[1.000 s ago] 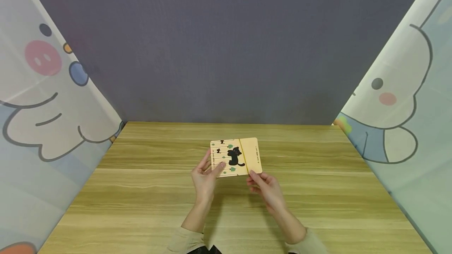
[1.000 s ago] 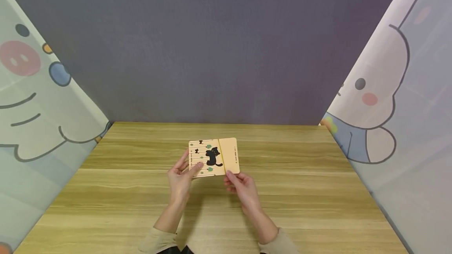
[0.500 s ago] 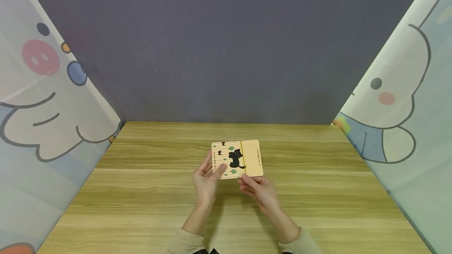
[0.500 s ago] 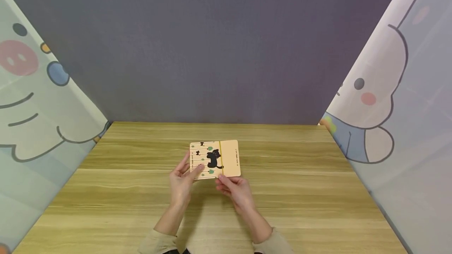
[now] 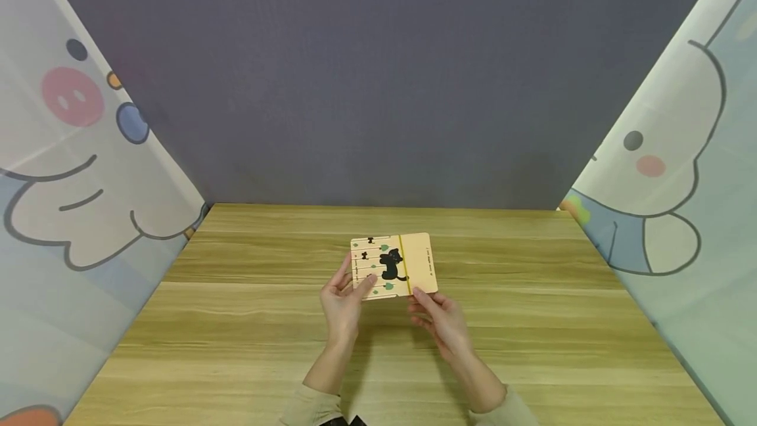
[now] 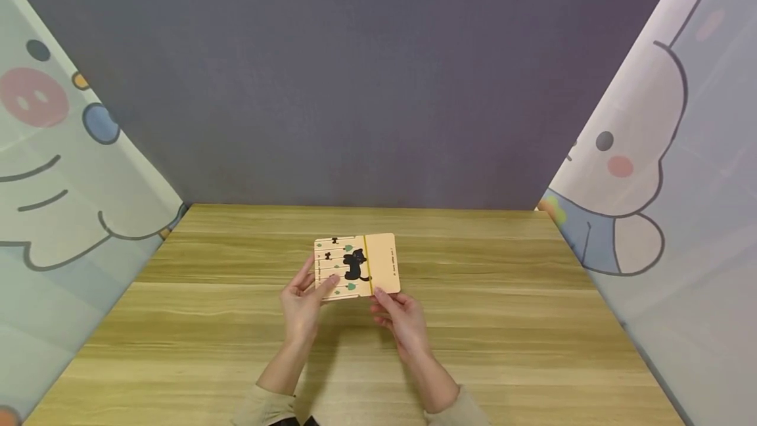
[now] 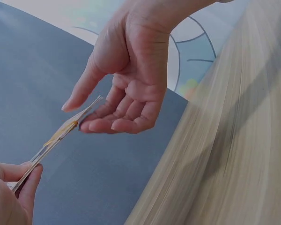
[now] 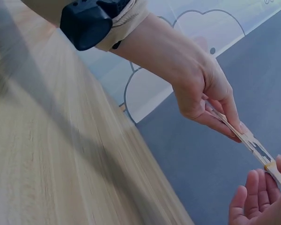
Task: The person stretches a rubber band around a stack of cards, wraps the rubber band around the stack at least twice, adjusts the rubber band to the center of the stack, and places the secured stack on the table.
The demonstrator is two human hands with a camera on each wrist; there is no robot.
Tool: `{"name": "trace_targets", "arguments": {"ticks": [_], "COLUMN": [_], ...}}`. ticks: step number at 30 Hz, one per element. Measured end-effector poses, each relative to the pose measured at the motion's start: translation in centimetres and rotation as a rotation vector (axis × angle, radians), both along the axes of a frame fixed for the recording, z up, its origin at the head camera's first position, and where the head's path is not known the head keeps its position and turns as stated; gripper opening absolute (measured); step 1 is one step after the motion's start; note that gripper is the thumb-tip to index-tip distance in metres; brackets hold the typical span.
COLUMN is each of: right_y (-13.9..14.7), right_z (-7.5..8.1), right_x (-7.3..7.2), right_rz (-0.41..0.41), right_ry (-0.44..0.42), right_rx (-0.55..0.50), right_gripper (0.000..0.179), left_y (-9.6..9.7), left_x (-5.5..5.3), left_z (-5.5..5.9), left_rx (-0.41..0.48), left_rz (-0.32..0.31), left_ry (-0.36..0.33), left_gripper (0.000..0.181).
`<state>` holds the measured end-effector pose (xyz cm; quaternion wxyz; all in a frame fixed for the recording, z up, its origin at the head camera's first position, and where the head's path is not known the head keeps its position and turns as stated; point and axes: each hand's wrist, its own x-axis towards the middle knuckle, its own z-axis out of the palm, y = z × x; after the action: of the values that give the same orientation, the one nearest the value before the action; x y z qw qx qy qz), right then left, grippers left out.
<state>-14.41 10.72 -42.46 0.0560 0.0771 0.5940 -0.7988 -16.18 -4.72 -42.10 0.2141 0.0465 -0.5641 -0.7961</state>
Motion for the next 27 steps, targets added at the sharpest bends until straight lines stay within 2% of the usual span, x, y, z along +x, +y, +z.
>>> {"name": "trace_targets", "arguments": {"ticks": [5,13,16,20,21,27], "right_y": [0.0,-0.3,-0.5,-0.7,-0.8,-0.8], "right_z": [0.2,0.0,-0.2,-0.1,-0.1,-0.1], "right_x": [0.0,0.0,0.2,0.4,0.4,0.3], "right_rz": [-0.034,-0.047,-0.05,-0.032,-0.025,0.018], "right_ry": [-0.021,-0.042,-0.043,-0.053,-0.054,-0.059], "right_rx": [-0.023,-0.061,-0.088,-0.122,-0.13,-0.157], "right_gripper": [0.01,0.007,0.008,0.007,0.007,0.005], "left_y": [0.2,0.5,0.6,1.0,1.1,1.3], "left_x": [0.1,0.3,0.4,0.6,0.8,0.6], "left_z": [0.2,0.1,0.1,0.1,0.5,0.5], "left_rx": [-0.032,-0.084,-0.088,-0.084,-0.082,-0.051], "left_rz": [0.017,0.057,0.063,0.042,0.038,0.035], "left_ry": [-0.008,-0.105,-0.109,-0.093,-0.092,-0.109], "left_gripper": [0.058,0.059,0.058,0.058,0.057,0.057]}}
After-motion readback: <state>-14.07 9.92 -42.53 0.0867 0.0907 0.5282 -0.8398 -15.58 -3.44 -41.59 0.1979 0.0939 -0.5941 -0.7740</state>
